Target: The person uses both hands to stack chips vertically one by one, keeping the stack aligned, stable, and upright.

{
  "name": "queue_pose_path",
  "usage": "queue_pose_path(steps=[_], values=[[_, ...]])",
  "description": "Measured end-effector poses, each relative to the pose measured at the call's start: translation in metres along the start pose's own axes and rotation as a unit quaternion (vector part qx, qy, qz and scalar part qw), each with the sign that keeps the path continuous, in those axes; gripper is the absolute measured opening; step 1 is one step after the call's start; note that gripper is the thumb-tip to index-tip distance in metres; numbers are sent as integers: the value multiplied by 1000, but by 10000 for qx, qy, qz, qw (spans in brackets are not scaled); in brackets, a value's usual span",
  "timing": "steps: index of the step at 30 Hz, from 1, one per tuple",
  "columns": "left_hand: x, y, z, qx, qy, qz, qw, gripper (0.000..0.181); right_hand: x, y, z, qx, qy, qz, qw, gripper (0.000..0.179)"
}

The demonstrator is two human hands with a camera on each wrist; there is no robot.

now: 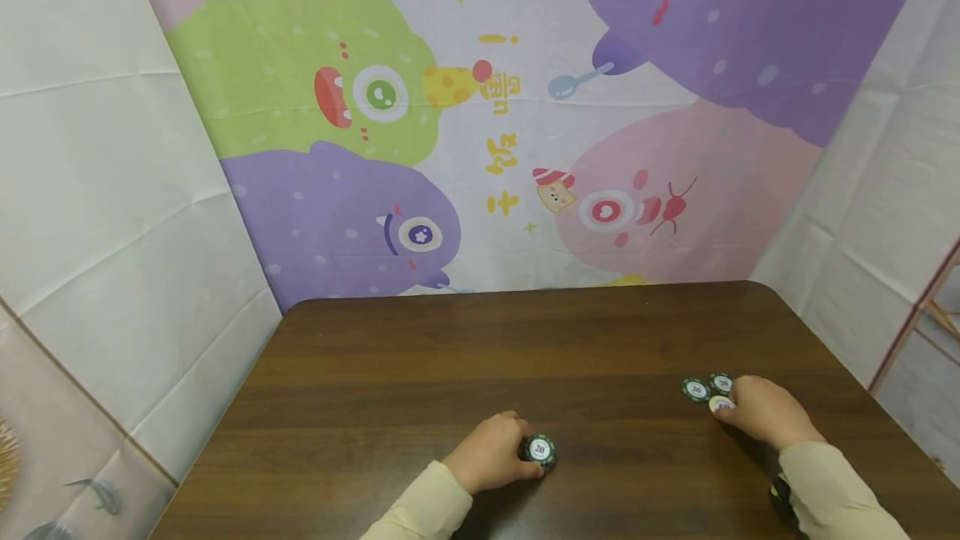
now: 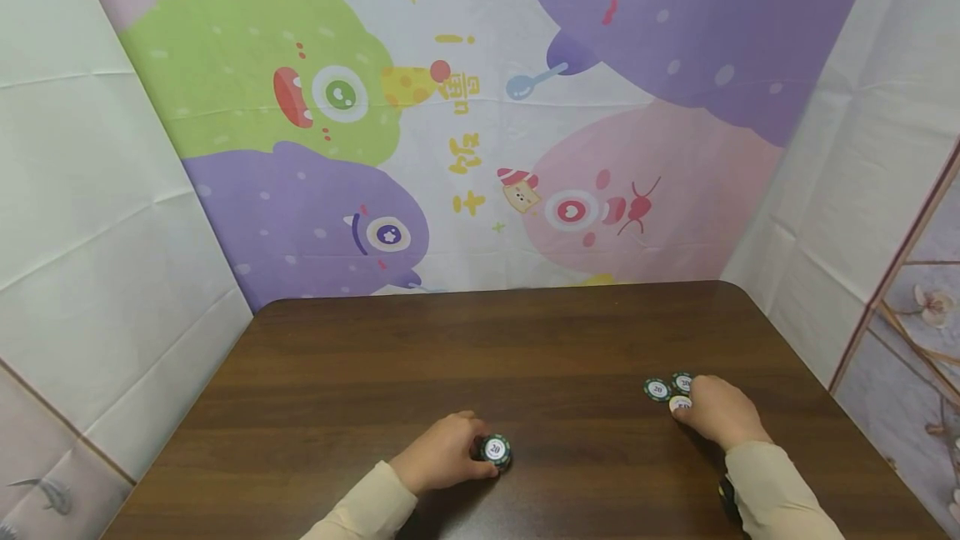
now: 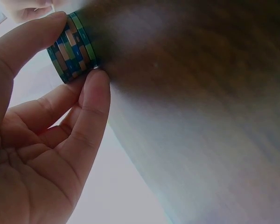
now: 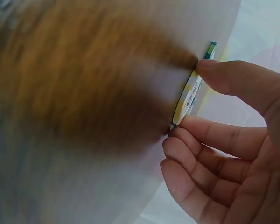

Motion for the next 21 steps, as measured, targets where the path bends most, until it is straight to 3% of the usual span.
queue_pose_path(steps=[14,21], values=[[0,1,1,-34,31,-79,10000,36,5,1,7,-105,96,-26,9999,30],[0,1,1,-76,74,-105,9999,36,6,-11,17,-177,177,157,9996,26]])
Point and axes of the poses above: each hand's wrist, its own x-axis away from the middle knuckle, its own z-axis out of the back of the hand, y = z × x, the point moved 9 cm from there along -x, towards the middle knuckle, and after that the axes turned 1 degree about x, right-handed, at the moved point
